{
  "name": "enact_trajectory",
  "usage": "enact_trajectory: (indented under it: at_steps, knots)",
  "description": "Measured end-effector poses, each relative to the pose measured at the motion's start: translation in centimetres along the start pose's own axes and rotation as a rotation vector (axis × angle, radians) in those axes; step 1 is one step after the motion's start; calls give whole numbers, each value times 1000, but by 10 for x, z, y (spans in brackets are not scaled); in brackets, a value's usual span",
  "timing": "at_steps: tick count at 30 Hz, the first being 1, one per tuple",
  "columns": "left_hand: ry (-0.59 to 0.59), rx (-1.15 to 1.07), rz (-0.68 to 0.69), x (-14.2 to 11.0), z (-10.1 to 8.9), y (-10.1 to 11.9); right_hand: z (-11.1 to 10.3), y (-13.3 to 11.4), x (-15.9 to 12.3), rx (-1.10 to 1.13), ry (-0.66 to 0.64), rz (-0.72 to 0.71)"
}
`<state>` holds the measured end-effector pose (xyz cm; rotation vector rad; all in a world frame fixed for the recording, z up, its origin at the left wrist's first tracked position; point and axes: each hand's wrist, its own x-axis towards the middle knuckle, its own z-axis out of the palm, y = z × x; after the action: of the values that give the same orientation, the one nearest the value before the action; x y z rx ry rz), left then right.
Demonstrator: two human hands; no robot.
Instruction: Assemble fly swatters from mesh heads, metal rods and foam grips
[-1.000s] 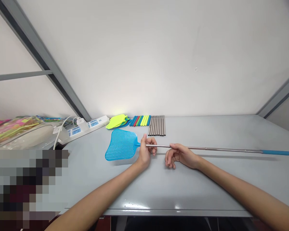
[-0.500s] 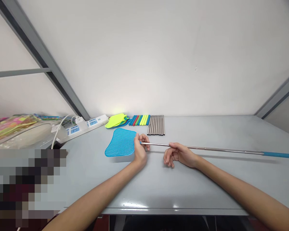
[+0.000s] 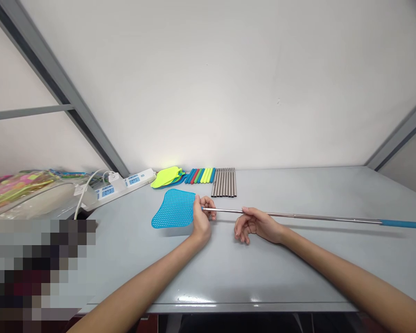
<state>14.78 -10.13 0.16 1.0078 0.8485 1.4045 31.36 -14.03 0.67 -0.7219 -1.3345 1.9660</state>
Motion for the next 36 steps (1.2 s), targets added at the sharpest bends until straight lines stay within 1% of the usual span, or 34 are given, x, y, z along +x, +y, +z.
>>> enact_trajectory:
  at_steps: [8,17,20,27,36]
  knots:
    - [15,13,19,0,0,-1,-1,1,1,21,11,5]
    - [22,-7,-14,0,0,0,-1,1,1,35,26,10]
    - [-24,-27,-46,0,0,0,-1,0,0,15,9,13]
    - [-141,-10,-125,-6,3,1,-1,-1,-3,-85,-91,-4]
    - [-260,-21,-200,-12,6,5,2,-2,-7,-158,-121,-35]
